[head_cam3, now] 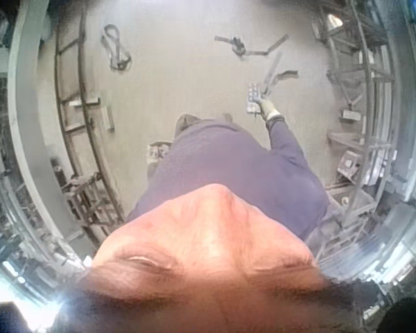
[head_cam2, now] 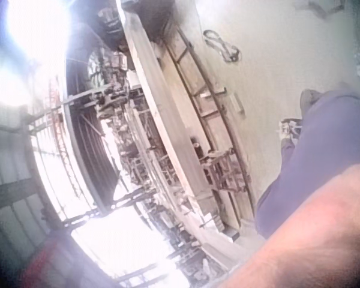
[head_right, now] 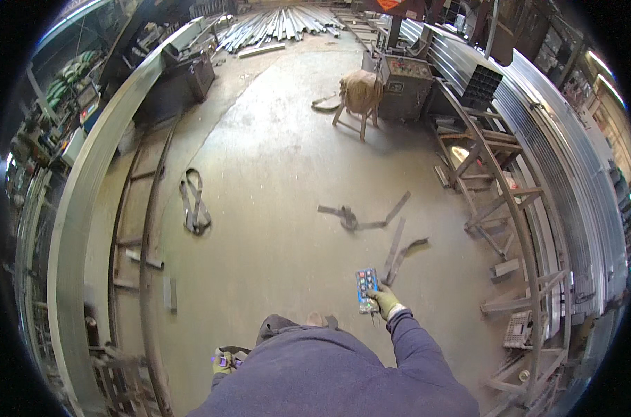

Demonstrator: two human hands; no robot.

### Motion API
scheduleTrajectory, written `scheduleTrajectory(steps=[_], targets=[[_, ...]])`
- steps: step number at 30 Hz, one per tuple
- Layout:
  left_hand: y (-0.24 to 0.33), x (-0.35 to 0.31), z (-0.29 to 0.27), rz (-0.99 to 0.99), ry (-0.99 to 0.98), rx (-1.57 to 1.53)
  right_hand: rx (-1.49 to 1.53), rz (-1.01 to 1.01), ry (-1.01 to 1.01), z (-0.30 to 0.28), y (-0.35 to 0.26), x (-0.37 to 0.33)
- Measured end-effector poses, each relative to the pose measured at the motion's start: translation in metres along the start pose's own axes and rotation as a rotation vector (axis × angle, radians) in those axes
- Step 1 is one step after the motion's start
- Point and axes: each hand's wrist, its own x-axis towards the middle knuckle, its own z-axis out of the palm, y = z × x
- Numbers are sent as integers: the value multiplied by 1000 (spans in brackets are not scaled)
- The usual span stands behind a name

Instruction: The person uses a handheld remote to operate an overhead crane, lifting and moving large metal sheets within a workshop. They guide the suspended sheets to a metal rack and place them there, then walk to a control panel and press buttons.

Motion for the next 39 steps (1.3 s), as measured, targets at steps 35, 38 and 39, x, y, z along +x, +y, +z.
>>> scheduleTrajectory(steps=[35,38,39], targets=[[680,692,345,123,-353,-42,172,-5,214,232,-464,636],[724,733,395,19,-458,-235,192,-113,146,260,-564,689],[739,750,412,7,-449,-205,167,-141,136,265,-587,705]])
